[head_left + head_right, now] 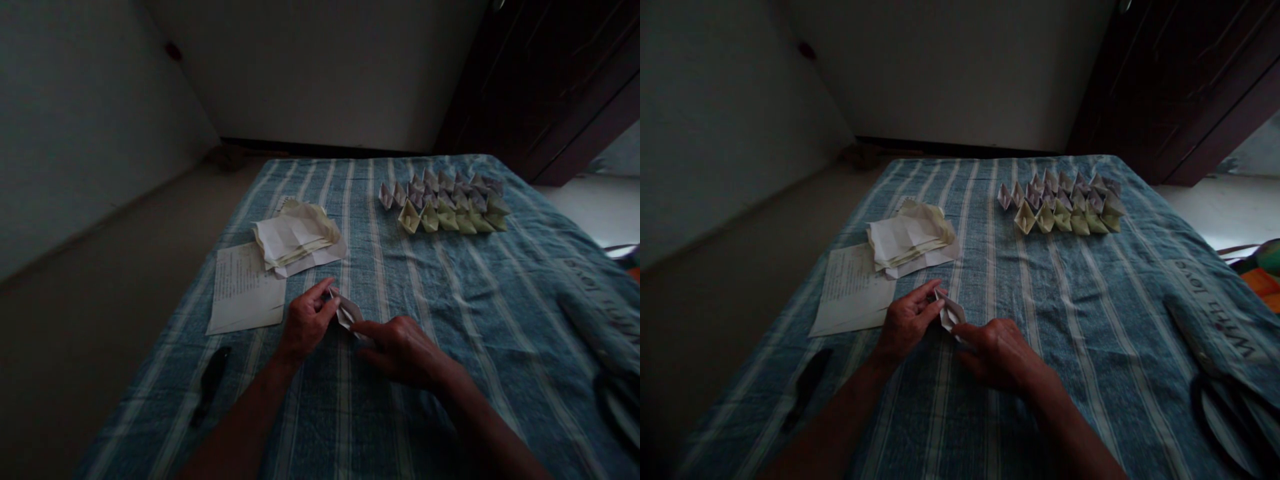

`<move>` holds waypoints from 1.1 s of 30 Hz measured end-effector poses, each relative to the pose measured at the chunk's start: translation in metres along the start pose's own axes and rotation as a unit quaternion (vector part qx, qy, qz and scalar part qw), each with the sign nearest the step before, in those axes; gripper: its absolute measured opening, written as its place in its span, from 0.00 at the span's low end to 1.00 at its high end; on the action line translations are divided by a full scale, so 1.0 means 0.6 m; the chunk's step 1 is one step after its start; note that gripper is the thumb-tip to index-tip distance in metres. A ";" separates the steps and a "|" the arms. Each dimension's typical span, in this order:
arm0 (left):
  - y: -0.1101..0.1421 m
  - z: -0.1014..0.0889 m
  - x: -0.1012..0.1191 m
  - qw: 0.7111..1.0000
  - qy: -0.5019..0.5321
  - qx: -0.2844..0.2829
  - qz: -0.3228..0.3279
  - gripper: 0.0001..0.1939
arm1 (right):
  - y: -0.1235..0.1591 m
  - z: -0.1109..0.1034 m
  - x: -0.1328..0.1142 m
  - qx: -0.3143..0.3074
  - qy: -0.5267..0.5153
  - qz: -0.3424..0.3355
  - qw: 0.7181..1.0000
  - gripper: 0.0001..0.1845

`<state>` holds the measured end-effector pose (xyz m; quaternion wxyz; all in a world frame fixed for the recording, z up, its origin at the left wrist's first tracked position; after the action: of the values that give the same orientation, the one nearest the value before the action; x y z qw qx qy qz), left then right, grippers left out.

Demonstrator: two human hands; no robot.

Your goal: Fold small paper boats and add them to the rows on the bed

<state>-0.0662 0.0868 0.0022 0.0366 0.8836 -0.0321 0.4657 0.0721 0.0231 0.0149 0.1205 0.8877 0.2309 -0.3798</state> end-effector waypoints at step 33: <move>0.024 0.023 0.027 0.996 -0.076 0.006 0.048 0.34 | 0.001 -0.008 -0.013 0.072 -0.109 -0.073 0.989 0.06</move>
<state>-0.0470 0.0706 0.0081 0.0064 0.9140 -0.0746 0.3988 0.0708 0.0218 0.0238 0.0529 0.8281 0.2525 -0.4976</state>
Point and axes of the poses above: each hand's wrist, its own y-axis away from the middle knuckle, its own z-axis out of the palm, x = y × z, the point moved 9 cm from there along -y, towards the middle knuckle, and after that the axes turned 11 degrees about -y, right-handed, at the moved point
